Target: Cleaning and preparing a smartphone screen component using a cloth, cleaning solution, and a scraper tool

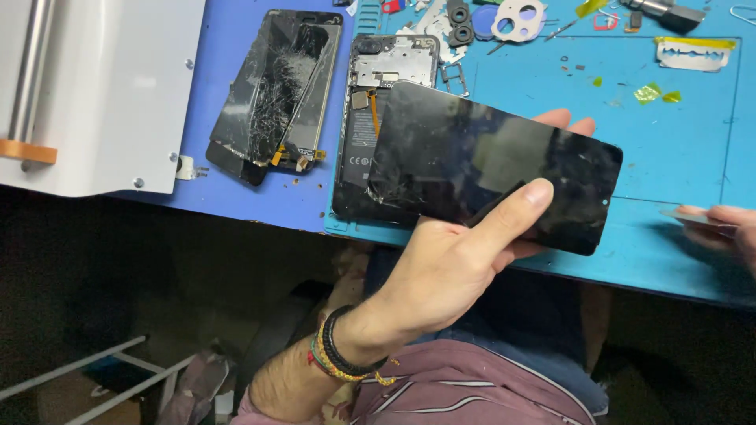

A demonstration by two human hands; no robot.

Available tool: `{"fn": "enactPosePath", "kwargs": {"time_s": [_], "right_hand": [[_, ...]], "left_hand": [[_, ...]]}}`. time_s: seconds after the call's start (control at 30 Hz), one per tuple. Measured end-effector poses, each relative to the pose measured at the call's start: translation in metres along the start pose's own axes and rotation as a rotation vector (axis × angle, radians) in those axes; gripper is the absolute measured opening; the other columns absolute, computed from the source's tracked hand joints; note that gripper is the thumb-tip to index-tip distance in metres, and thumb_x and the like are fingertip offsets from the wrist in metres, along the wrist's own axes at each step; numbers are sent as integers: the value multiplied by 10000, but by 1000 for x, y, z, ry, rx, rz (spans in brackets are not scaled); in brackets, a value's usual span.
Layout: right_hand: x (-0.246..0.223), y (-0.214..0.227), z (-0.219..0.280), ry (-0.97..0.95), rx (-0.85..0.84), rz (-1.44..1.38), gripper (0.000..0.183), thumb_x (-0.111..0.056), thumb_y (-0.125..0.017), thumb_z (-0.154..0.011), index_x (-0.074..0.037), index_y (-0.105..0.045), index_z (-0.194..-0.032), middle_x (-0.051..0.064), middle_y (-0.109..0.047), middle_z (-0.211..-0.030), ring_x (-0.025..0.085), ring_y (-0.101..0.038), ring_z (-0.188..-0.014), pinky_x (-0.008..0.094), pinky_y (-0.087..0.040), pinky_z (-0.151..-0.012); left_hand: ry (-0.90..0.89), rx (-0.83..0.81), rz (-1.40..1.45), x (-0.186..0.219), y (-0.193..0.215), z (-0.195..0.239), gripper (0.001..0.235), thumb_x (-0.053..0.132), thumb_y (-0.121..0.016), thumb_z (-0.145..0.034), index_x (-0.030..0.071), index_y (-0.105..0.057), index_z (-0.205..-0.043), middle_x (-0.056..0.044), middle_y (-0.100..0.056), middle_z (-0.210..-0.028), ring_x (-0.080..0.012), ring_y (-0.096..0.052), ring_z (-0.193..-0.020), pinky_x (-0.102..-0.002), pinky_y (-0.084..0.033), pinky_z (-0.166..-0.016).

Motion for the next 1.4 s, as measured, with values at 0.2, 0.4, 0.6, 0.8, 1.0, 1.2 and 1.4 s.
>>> {"fn": "enactPosePath", "kwargs": {"time_s": [0.2, 0.4, 0.6, 0.8, 1.0, 1.2, 1.4], "right_hand": [[-19, 10, 12, -63, 97, -48, 416, -216, -319, -1289, 154, -501, -1348, 334, -623, -1346, 420, -652, -1266, 467, -517, -1171], [-77, 20, 17, 3, 204, 57, 94, 11, -513, -1293, 88, -465, -1268, 232, -624, -1229, 341, -761, -1207, 386, -647, -1078], [-82, 17, 15, 57, 208, 15, 99, 27, -507, -1258, 85, -427, -1254, 259, -581, -1211, 386, -784, -1176, 427, -702, -1110], [-80, 2, 4, 133, 121, 271, 112, 188, -588, -1170, 171, -635, -1069, 306, -678, -1201, 373, -773, -1112, 408, -611, -1076], [-63, -3, -9, 33, 34, 328, 116, 91, -623, -1096, 80, -660, -986, 216, -725, -1177, 264, -770, -1054, 324, -589, -1012], [-14, -6, -21, -166, -39, 144, 190, 40, -514, -1010, 103, -681, -1075, 228, -755, -1206, 285, -785, -1107, 341, -610, -1060], [14, 4, 9, -36, 108, -111, 231, -99, -352, -1215, -271, -444, -1339, 70, -633, -1218, 318, -794, -1209, 466, -791, -1165]], "left_hand": [[-599, -313, -1166, 38, -36, 19, 505, 180, -476, -1210, -10, -280, -1635, -197, -411, -1734, -332, -563, -1653, -427, -438, -1508], [-988, -390, -1763, 5, -65, 26, 226, 129, -669, -1153, 40, -658, -1361, -179, -676, -1433, -311, -729, -1328, -517, -600, -1145], [-1035, -481, -1927, -12, -54, 21, 260, 87, -502, -1148, 25, -660, -1345, -194, -644, -1440, -316, -651, -1361, -506, -538, -1162], [-1088, -365, -1983, -18, -42, 18, 314, 174, -460, -1158, 99, -716, -1325, -108, -716, -1394, -238, -715, -1305, -356, -527, -1155], [-970, -397, -1902, -15, -27, 10, 318, 204, -458, -1178, 119, -683, -1385, -88, -670, -1442, -241, -686, -1306, -433, -578, -1154], [-783, -437, -2044, -38, -9, -9, 434, 456, -498, -1207, 278, -508, -1602, 18, -513, -1629, -180, -507, -1509, -528, -443, -1199], [-522, -357, -2041, -47, 5, -28, 592, 626, -506, -1149, 315, -384, -1637, 69, -408, -1697, -149, -387, -1575, -461, -369, -1241]]}}
Point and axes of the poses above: each hand's wrist, its own z-axis away from the middle knuckle, its own y-axis out of the back of the hand, x = y × z, the point moved 10 cm from there along -z, towards the middle knuckle
